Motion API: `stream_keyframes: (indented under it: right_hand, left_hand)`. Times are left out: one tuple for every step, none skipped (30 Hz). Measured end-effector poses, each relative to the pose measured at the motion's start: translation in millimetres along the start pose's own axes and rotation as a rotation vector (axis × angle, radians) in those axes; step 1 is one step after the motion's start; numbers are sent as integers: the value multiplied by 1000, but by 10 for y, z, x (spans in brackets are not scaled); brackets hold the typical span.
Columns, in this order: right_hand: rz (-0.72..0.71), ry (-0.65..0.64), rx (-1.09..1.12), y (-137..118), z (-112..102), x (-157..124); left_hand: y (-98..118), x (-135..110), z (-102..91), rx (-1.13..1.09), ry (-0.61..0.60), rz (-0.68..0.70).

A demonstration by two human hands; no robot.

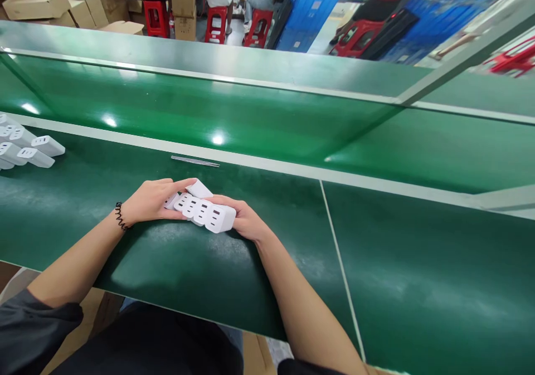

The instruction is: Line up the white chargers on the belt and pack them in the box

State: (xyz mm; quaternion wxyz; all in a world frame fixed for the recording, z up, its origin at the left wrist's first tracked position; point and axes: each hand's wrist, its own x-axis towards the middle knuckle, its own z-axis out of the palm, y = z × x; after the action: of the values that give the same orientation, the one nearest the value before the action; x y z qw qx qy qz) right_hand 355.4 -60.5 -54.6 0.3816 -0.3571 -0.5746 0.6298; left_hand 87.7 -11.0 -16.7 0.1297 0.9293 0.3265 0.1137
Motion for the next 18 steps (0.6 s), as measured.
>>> stream_keyframes:
  right_hand:
    - [1,0,0,-2,3,0]
    - [1,-3,1,-1,3,0]
    - [2,-6,4,4,0,0]
    - [6,-7,9,12,-6,0]
    - [11,-6,16,22,-15,2]
    - [16,-7,21,33,-25,4]
    - [23,-11,24,42,-36,6]
    - [30,-19,24,48,-48,9]
    - [37,-26,24,50,-60,11]
    - [44,-34,23,49,-72,11]
    - [51,-41,20,44,-84,10]
    - [55,-45,15,36,-96,8]
    - [54,-49,4,26,-108,5]
    - [51,-56,-14,16,-119,1]
    - [47,-68,-38,6,-128,-3]
    - [43,-81,-62,-4,-137,-7]
    - [42,-95,-85,-13,-145,-10]
    - [42,-105,-104,-22,-152,-13]
  left_hand:
    - [16,-2,-15,30,-11,-1]
    - [35,-5,-30,59,-20,-5]
    - [54,-8,-46,85,-26,-12]
    - [74,-12,-61,111,-30,-20]
    - [93,-14,-73,135,-34,-25]
    - [111,-16,-82,156,-40,-27]
    - [128,-17,-86,172,-47,-28]
    - [143,-17,-84,179,-55,-29]
    - [157,-16,-77,178,-68,-33]
    - [168,-15,-65,171,-80,-40]
    - [177,-14,-49,162,-87,-52]
    - [183,-14,-33,157,-88,-65]
    - [185,-15,-16,156,-86,-75]
    - [185,-16,-1,162,-82,-81]
    - [183,-18,10,172,-78,-85]
    - [180,-19,18,183,-77,-89]
    - [178,-21,22,191,-81,-94]
    - [177,-23,21,193,-87,-100]
